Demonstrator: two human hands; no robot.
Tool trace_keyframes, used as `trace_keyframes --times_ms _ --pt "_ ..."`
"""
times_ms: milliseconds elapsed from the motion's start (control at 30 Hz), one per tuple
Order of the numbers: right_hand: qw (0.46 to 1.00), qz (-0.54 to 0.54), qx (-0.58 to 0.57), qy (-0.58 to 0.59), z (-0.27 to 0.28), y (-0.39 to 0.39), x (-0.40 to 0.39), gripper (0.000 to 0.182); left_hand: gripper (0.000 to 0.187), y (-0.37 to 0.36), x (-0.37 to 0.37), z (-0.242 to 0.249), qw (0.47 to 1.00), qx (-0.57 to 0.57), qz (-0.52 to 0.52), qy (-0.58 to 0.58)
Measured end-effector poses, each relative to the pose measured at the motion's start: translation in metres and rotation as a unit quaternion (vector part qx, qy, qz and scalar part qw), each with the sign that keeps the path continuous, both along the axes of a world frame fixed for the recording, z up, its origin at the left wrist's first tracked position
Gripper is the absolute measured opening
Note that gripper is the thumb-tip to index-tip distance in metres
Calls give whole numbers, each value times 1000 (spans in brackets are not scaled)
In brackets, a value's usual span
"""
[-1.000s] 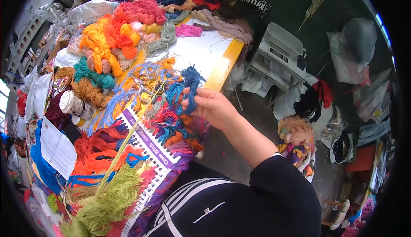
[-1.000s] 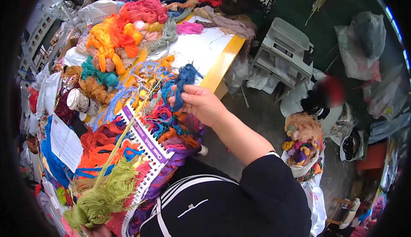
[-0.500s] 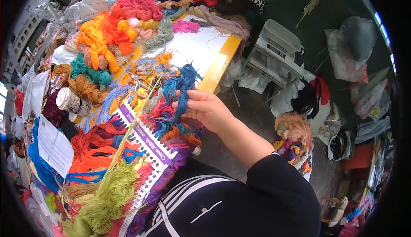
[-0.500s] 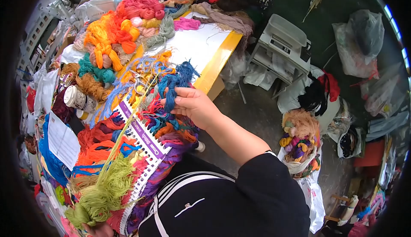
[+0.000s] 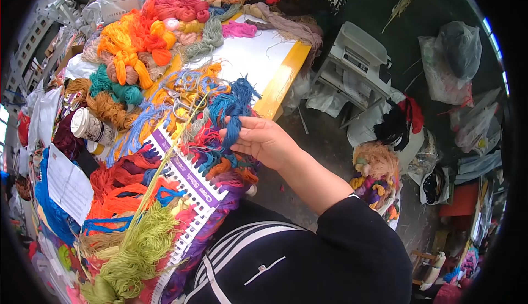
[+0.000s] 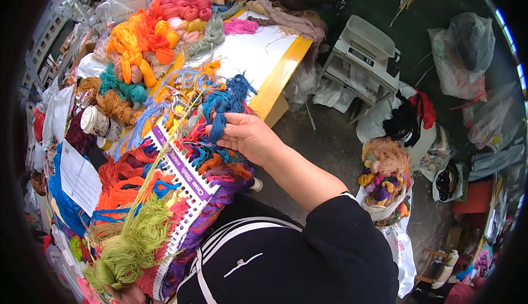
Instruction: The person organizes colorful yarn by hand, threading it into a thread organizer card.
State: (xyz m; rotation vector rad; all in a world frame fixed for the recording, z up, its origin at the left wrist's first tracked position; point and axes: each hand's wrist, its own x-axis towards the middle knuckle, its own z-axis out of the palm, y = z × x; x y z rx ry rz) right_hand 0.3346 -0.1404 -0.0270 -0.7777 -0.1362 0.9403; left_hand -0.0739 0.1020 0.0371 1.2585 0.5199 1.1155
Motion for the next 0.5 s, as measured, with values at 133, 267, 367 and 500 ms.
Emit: trace_keyframes --times_ms 133,267,367,500 --pt "1000 3 1 4 -3 2 -1 34 65 -2 2 2 1000 -6 -16 -3" --pt "1000 8 -8 5 -2 3 0 34 64 2 -4 -3 1000 -15 -1 -11" --pt "1000 0 -28 -11 0 4 -2 35 65 -2 -1 -1 1000 -1 13 -7" --pt "999 -5 -40 -23 -7 5 -1 37 66 -7 5 2 1000 1 9 -3"
